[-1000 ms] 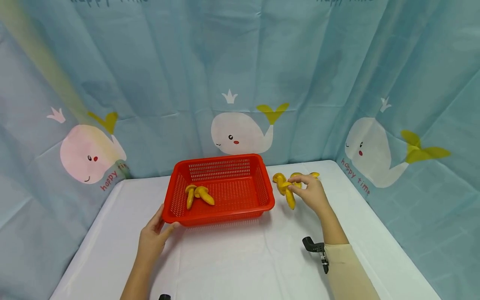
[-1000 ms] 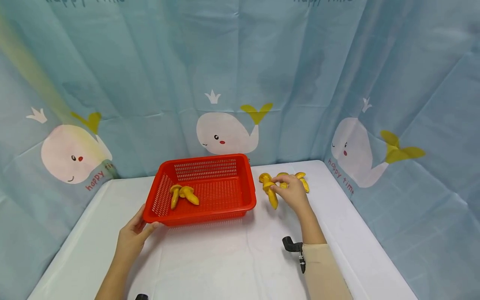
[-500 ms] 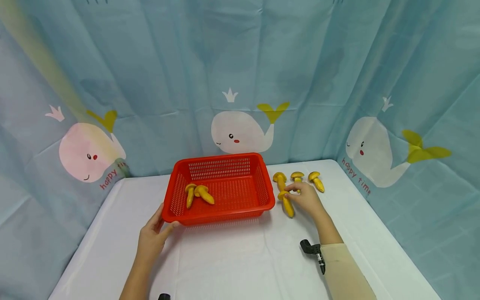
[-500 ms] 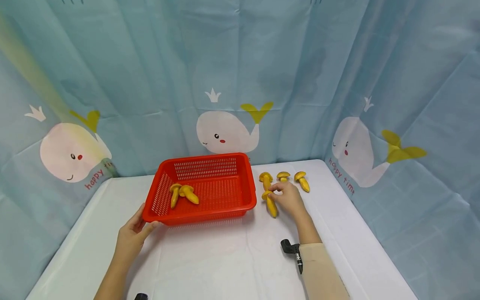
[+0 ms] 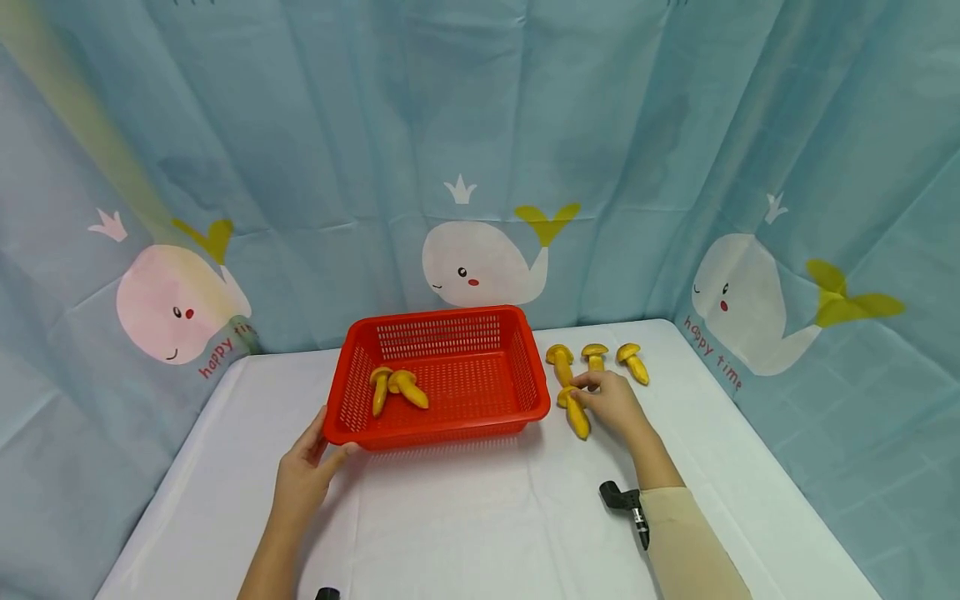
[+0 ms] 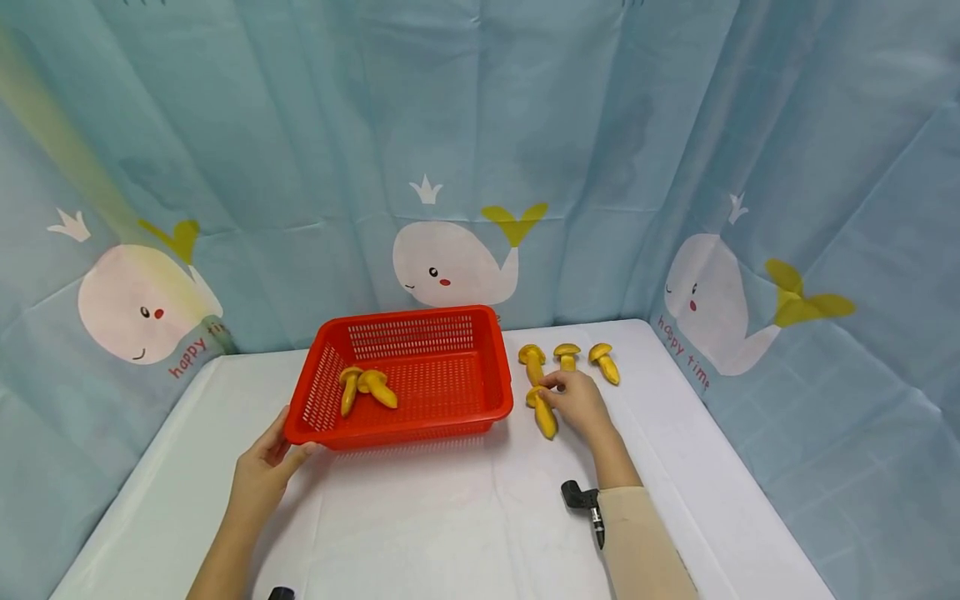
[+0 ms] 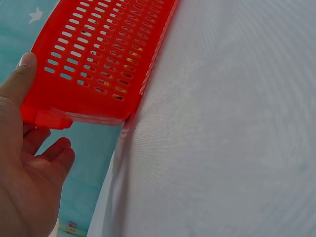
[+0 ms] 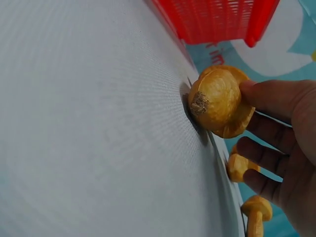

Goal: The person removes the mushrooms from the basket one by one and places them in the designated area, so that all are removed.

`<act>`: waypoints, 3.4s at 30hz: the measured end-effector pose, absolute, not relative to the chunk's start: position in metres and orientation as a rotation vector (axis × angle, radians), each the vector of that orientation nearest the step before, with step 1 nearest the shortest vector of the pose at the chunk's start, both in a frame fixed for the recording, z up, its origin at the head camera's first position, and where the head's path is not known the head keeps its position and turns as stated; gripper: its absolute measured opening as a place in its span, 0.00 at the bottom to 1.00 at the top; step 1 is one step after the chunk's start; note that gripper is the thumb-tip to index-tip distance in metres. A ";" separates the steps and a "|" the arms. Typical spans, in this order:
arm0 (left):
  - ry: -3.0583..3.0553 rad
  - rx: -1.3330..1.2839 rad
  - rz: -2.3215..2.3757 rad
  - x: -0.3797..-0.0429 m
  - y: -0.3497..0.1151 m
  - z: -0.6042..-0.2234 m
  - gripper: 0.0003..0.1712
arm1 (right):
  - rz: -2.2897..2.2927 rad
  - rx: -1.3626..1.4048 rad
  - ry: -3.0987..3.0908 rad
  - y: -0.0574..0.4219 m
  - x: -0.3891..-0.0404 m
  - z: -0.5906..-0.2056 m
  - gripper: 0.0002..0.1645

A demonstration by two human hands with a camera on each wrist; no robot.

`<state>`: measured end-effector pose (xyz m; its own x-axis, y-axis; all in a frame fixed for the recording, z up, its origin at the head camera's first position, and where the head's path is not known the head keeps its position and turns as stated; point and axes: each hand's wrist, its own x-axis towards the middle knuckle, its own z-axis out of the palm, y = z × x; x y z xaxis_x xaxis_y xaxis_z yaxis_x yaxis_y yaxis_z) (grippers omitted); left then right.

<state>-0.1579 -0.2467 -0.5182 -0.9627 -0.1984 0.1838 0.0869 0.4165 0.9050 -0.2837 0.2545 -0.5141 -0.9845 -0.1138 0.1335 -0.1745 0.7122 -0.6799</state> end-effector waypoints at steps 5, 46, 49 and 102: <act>-2.423 0.106 -1.564 -0.158 -0.247 -0.518 0.50 | 1.145 0.223 -2.838 0.254 -0.283 -0.515 0.12; -2.444 0.113 -1.510 -0.159 -0.245 -0.518 0.50 | 0.728 1.021 -2.651 0.125 -0.312 -0.329 0.14; -2.435 0.114 -1.536 -0.159 -0.244 -0.519 0.50 | 0.819 1.101 -2.643 0.101 -0.325 -0.326 0.14; -2.413 0.038 -1.473 -0.159 -0.248 -0.521 0.50 | 1.217 1.165 -3.235 -0.037 -0.386 -0.461 0.12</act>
